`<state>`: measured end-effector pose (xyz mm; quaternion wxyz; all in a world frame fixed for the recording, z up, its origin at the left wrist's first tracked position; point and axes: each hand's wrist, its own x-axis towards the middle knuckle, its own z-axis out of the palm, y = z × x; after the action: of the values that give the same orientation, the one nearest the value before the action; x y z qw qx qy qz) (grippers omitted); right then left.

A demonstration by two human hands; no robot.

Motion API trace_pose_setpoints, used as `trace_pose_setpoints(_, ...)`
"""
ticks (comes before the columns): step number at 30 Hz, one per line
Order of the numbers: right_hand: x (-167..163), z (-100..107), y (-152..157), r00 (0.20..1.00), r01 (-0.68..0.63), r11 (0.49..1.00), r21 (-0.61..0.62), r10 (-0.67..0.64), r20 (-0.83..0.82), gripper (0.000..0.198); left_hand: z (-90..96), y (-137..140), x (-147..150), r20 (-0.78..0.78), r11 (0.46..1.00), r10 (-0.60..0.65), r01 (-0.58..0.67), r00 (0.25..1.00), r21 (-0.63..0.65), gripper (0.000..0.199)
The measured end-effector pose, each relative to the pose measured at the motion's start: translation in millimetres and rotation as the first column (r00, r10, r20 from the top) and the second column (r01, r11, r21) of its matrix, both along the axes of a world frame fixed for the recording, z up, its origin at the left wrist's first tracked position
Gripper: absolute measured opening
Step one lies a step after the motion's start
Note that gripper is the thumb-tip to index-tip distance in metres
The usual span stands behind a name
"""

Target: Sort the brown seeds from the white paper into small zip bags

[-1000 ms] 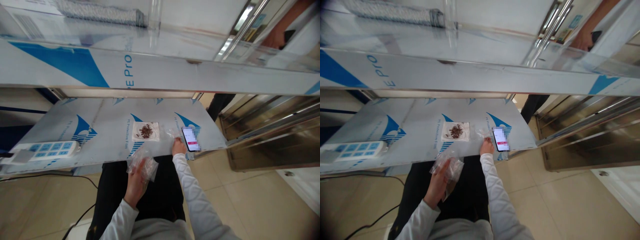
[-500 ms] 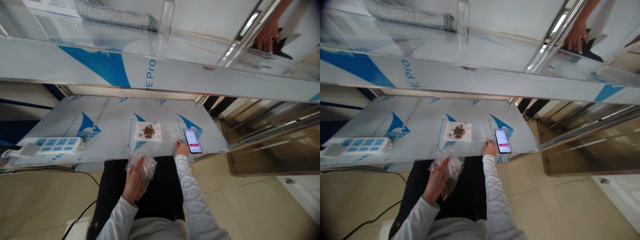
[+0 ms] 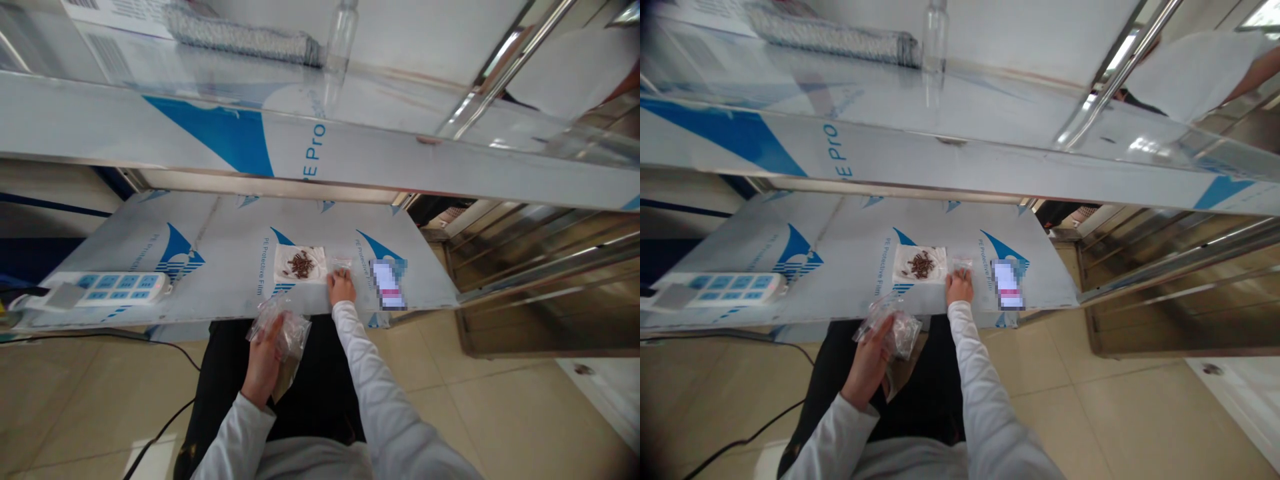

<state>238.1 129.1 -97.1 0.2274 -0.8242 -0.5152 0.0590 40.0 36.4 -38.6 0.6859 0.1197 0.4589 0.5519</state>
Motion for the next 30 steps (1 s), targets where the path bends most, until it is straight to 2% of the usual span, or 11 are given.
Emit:
trace_pose_setpoints(3, 8.3, -2.4, -0.7, 0.998, 0.043, 0.997, 0.06, -0.041, -0.038, 0.034, -3.0, -0.1, -0.5, 0.001, 1.0, 0.01, -0.01, 1.0, -0.011, 0.031)
trace_pose_setpoints(7, 24.1, 1.2, 0.8, 0.982, 0.173, 0.971, 0.167, -0.157, -0.105, 0.046, -8.2, -0.9, -0.7, 0.011, 1.0, -0.004, 0.005, 1.0, -0.016, 0.03)
trace_pose_setpoints(13, 51.4, 12.9, -2.5, 0.933, 0.352, 0.869, 0.349, -0.293, -0.211, 0.056, -8.6, 1.0, -1.0, -0.008, 1.0, -0.012, 0.013, 1.0, 0.011, 0.028)
trace_pose_setpoints(17, 65.0, 16.6, -6.6, 0.904, 0.419, 0.795, 0.438, -0.319, -0.286, 0.061, -9.7, 1.5, -0.8, -0.038, 1.0, -0.014, 0.014, 0.999, 0.021, 0.029)
trace_pose_setpoints(20, 71.1, 21.5, -13.9, 0.892, 0.439, 0.759, 0.482, -0.306, -0.332, 0.064, -11.5, 0.6, -0.2, -0.118, 0.998, -0.004, 0.011, 0.993, 0.058, 0.03)
trace_pose_setpoints(23, 63.7, 32.1, -31.3, 0.899, 0.421, 0.745, 0.517, -0.266, -0.349, 0.063, -11.6, 1.9, 5.3, -0.271, 0.991, 0.011, 0.026, 0.963, 0.133, 0.029)
trace_pose_setpoints(26, 33.2, 42.9, -59.1, 0.926, 0.345, 0.773, 0.532, -0.187, -0.328, 0.054, -7.6, 8.3, 22.5, -0.364, 0.988, 0.0, 0.056, 0.931, 0.144, 0.027)
trace_pose_setpoints(28, 3.5, 46.3, -78.8, 0.96, 0.202, 0.824, 0.529, -0.059, -0.275, 0.042, -2.6, 14.0, 39.6, -0.282, 0.985, -0.047, 0.092, 0.958, 0.146, 0.03)
trace_pose_setpoints(30, -25.9, 46.2, -94.7, 0.976, -0.028, 0.86, 0.509, 0.134, -0.173, 0.034, 3.2, 17.9, 56.2, -0.148, 0.975, -0.119, 0.144, 0.982, 0.167, 0.037)
